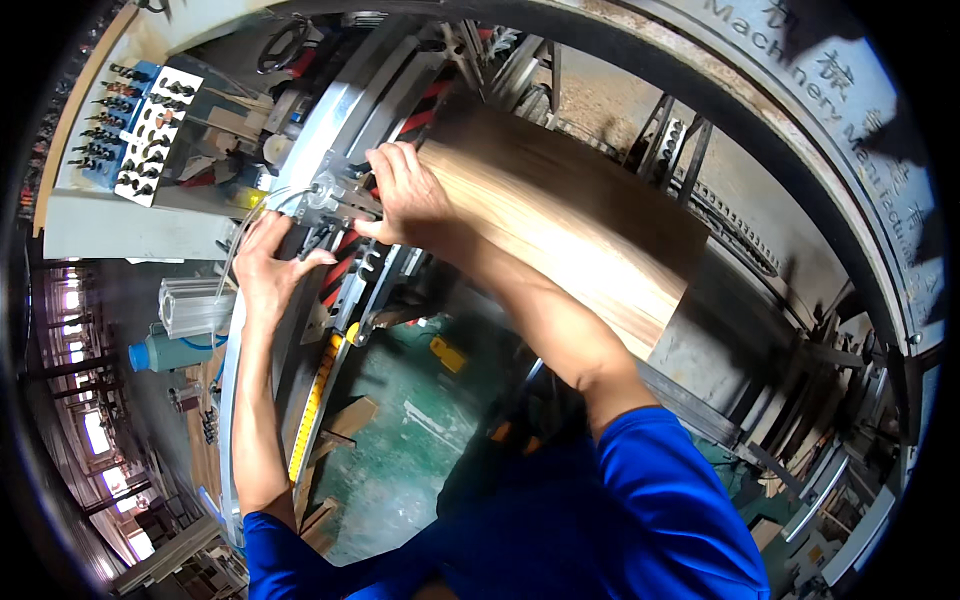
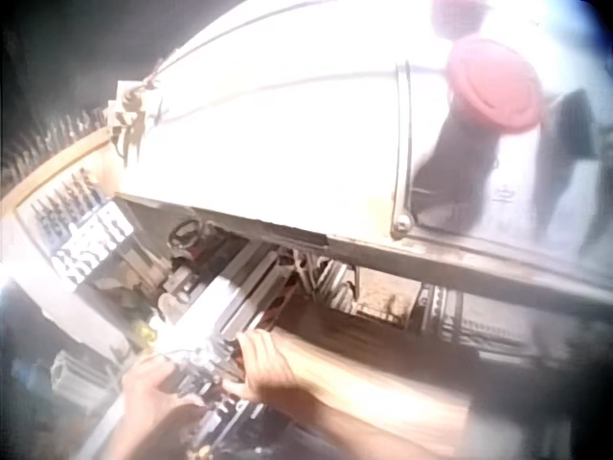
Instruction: The person measures wooden planks with a tape measure and caliper, uses a calculator, and operates a sliding table saw to cut the wood. The person repeatedly measures, cuts, and inspects the planks in a workshop setting.
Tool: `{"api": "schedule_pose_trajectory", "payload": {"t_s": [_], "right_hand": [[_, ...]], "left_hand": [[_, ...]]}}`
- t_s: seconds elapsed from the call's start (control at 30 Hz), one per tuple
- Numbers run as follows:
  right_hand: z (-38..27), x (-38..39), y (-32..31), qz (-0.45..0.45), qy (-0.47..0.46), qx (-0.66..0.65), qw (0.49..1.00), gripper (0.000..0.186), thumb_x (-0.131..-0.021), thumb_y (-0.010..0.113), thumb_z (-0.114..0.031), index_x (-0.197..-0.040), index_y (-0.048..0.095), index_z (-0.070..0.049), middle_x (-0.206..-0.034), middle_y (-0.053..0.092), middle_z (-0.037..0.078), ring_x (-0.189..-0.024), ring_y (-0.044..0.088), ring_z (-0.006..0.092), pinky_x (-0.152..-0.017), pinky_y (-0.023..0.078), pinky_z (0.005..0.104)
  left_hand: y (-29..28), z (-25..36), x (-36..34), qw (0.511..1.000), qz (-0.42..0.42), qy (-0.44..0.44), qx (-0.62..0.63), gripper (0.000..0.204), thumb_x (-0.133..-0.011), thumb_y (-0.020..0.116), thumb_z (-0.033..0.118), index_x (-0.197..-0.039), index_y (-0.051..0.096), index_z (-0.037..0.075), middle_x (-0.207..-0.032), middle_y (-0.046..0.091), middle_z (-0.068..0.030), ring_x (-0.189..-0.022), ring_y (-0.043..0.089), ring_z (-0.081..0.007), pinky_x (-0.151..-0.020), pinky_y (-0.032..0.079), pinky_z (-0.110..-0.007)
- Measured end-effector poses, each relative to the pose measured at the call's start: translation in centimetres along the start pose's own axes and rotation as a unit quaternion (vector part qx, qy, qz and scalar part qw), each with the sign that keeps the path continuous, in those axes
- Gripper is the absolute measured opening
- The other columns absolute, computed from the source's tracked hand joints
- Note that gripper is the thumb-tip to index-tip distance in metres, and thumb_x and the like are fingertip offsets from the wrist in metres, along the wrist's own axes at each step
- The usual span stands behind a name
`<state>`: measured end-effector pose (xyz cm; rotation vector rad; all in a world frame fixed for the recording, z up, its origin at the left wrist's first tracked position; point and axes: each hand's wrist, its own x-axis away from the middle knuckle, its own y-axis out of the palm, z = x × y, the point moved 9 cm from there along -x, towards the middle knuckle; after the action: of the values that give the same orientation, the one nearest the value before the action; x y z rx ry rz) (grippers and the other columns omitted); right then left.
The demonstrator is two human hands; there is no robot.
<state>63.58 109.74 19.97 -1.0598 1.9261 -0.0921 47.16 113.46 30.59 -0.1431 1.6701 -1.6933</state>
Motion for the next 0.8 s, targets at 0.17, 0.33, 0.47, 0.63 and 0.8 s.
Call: {"api": "schedule_pose_trajectory", "payload": {"t_s": [0.17, 0.33, 0.47, 0.63, 0.8], "right_hand": [[0.9, 0.4, 0.0, 0.004, 0.018, 0.005, 1.000, 0.094, -0.071, 0.087, -0.036, -0.140, 0.044, 0.009, -0.135, 0.051, 0.028, -0.132, 0.047, 0.0454, -0.112, 0.042, 0.0492], [0.7, 3.4, -1.0, -0.058, 0.066, 0.046, 0.995, 0.102, -0.083, 0.081, -0.046, -0.153, 0.033, 0.010, -0.154, 0.039, 0.033, -0.148, 0.033, 0.0488, -0.124, 0.027, 0.0517], [3.9, 12.5, -3.9, -0.167, 0.127, 0.153, 0.966, 0.098, -0.084, 0.080, -0.046, -0.152, 0.036, 0.009, -0.155, 0.040, 0.031, -0.148, 0.034, 0.0459, -0.125, 0.025, 0.0530], [5.2, 18.5, -5.6, -0.205, 0.141, 0.216, 0.944, 0.089, -0.087, 0.078, -0.042, -0.153, 0.038, 0.002, -0.156, 0.041, 0.025, -0.148, 0.035, 0.0436, -0.125, 0.025, 0.0531], [4.8, 20.4, -10.1, -0.188, 0.178, 0.251, 0.933, 0.083, -0.087, 0.078, -0.039, -0.150, 0.043, 0.001, -0.155, 0.041, 0.026, -0.145, 0.038, 0.0458, -0.122, 0.029, 0.0555]], "left_hand": [[0.1, 1.0, -0.2, 0.998, 0.047, 0.040, -0.030, 0.063, -0.059, 0.093, 0.041, -0.097, 0.067, -0.001, -0.095, 0.068, -0.0158, -0.099, 0.066, -0.0393, -0.091, 0.053, -0.046], [-0.2, -0.6, 1.8, 0.996, -0.002, 0.084, -0.018, 0.053, -0.077, 0.087, 0.029, -0.111, 0.064, -0.004, -0.112, 0.069, -0.0215, -0.112, 0.065, -0.0423, -0.104, 0.048, -0.048], [0.3, -0.4, 2.7, 0.993, 0.014, 0.107, -0.040, 0.037, -0.085, 0.080, 0.018, -0.109, 0.063, -0.004, -0.108, 0.068, -0.0214, -0.105, 0.065, -0.0427, -0.104, 0.048, -0.051], [0.5, -0.2, 3.1, 0.993, 0.040, 0.093, -0.066, 0.027, -0.092, 0.073, 0.016, -0.109, 0.061, -0.002, -0.103, 0.066, -0.0208, -0.097, 0.065, -0.0424, -0.103, 0.048, -0.053], [0.3, 2.0, 2.9, 0.991, 0.079, 0.079, -0.072, 0.026, -0.093, 0.074, 0.020, -0.103, 0.061, -0.001, -0.104, 0.062, -0.0185, -0.108, 0.060, -0.0384, -0.112, 0.040, -0.052]]}}
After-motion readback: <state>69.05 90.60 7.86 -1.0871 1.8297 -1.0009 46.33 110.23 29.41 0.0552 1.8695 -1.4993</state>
